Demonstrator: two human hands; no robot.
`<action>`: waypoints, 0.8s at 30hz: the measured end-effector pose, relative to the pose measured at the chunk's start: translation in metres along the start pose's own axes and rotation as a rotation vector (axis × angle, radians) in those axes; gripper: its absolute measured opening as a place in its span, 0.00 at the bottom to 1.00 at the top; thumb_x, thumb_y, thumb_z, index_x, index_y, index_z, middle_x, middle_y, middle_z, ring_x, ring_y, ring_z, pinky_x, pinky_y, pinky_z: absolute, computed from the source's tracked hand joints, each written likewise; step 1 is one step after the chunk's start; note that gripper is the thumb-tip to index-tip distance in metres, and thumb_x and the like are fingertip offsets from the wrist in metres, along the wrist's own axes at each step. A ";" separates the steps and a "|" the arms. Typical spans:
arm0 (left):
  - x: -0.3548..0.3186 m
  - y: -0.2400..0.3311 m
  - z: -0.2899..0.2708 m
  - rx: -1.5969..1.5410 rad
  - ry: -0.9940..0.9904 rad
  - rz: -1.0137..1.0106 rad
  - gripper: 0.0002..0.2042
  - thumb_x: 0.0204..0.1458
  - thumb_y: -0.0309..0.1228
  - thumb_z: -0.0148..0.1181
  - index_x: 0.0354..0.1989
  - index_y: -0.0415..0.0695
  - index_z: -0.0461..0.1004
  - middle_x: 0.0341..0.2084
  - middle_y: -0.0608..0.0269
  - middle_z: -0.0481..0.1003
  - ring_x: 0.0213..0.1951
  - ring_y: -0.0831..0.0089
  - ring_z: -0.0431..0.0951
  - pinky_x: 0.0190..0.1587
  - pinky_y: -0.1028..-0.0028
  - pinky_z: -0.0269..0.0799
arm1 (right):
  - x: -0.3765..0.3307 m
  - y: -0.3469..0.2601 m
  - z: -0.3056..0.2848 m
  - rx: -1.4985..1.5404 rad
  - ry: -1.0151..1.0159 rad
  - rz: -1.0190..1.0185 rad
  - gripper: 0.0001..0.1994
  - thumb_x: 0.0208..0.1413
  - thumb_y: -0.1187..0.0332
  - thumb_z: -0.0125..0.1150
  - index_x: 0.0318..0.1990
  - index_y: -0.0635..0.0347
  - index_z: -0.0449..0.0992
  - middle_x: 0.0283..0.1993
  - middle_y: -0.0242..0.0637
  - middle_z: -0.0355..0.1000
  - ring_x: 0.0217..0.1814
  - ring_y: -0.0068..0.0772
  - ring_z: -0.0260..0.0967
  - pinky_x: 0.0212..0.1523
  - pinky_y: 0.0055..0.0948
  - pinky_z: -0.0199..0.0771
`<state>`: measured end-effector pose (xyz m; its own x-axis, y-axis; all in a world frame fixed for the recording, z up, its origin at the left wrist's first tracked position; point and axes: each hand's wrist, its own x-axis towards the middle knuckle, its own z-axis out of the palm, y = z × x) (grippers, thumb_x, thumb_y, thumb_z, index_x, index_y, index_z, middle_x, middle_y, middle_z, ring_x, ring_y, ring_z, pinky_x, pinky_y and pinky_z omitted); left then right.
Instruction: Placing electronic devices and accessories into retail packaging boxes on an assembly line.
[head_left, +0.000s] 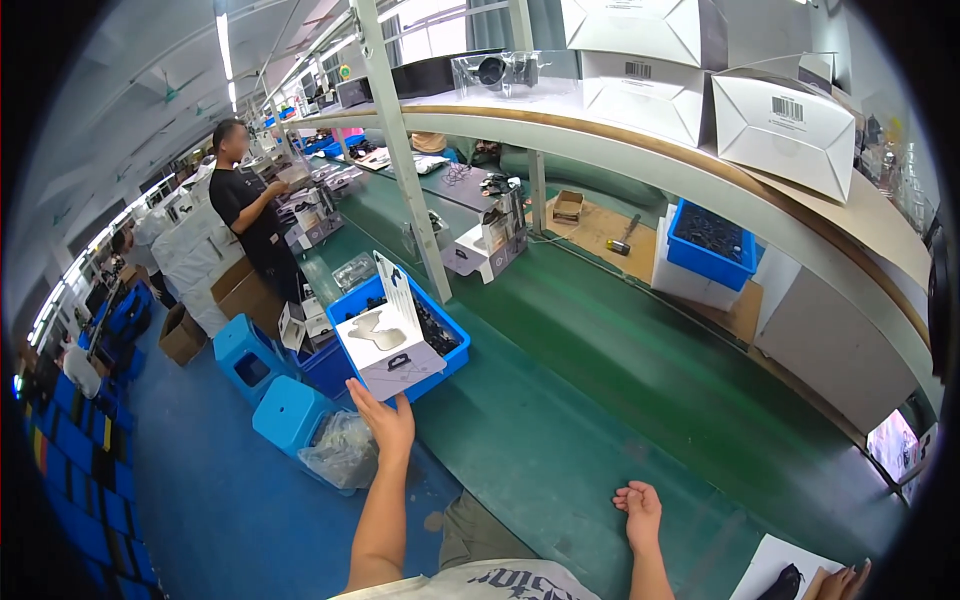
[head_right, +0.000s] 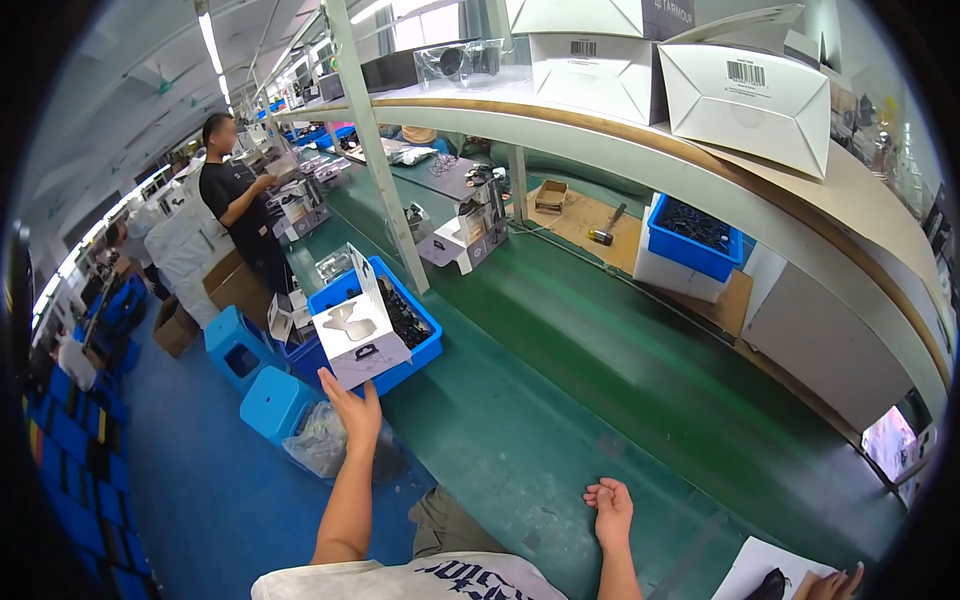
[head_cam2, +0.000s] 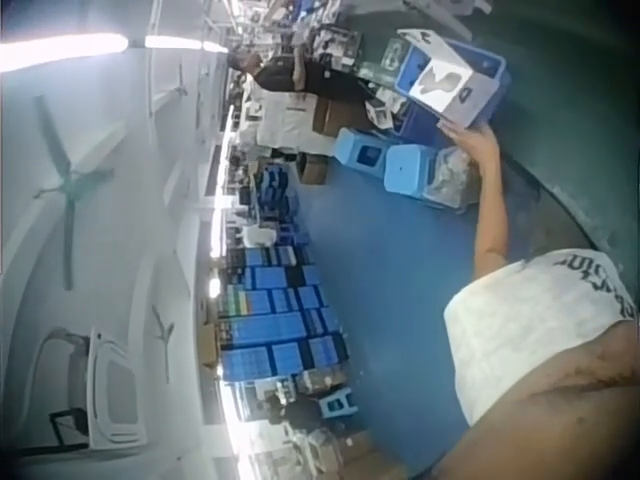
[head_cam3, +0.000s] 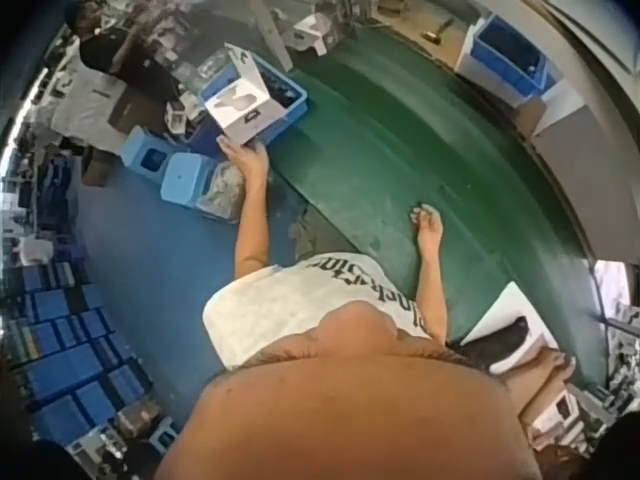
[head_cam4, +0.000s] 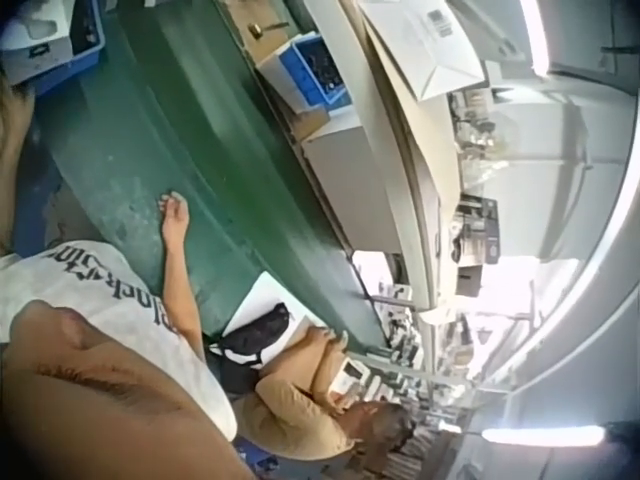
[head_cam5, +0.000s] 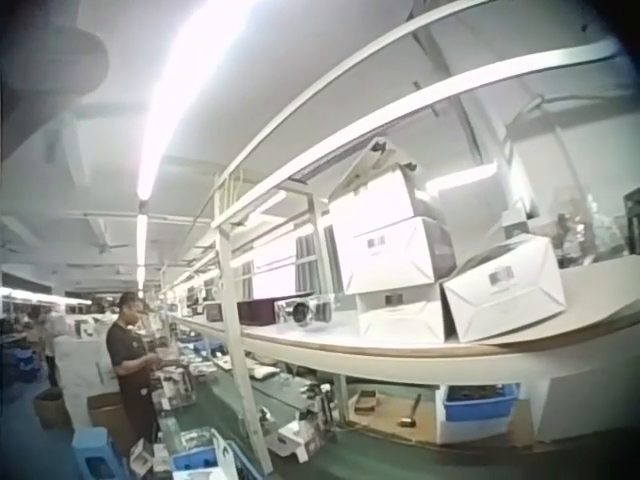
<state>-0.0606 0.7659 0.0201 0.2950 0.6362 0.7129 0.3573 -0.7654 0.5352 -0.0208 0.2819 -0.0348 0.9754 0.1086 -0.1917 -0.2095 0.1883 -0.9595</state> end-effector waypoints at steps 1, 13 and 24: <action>-0.004 0.007 -0.003 0.022 0.005 -0.039 0.39 0.55 0.26 0.62 0.73 0.34 0.48 0.72 0.32 0.47 0.71 0.35 0.53 0.70 0.50 0.55 | 0.000 0.002 -0.001 -0.002 -0.002 -0.009 0.11 0.70 0.72 0.48 0.54 0.68 0.70 0.42 0.44 0.76 0.38 0.31 0.75 0.44 0.25 0.76; -0.145 0.192 -0.030 -0.767 -0.803 0.036 0.39 0.52 0.36 0.67 0.68 0.34 0.52 0.62 0.43 0.56 0.59 0.50 0.62 0.64 0.56 0.61 | 0.073 -0.069 0.028 1.200 0.351 0.224 0.16 0.72 0.55 0.41 0.43 0.58 0.69 0.28 0.32 0.65 0.27 0.28 0.59 0.30 0.30 0.59; -0.183 0.288 -0.046 -0.981 -1.006 0.369 0.64 0.36 0.56 0.80 0.73 0.35 0.42 0.66 0.39 0.49 0.64 0.45 0.58 0.64 0.51 0.61 | 0.050 -0.119 0.046 1.352 0.424 0.166 0.18 0.72 0.54 0.38 0.36 0.55 0.69 0.26 0.32 0.64 0.26 0.28 0.58 0.30 0.29 0.58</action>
<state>-0.0520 0.4251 0.0646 0.8663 -0.1259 0.4835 -0.4911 -0.3922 0.7778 0.0498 0.3102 0.0796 0.8291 -0.0288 -0.5584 0.0111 0.9993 -0.0350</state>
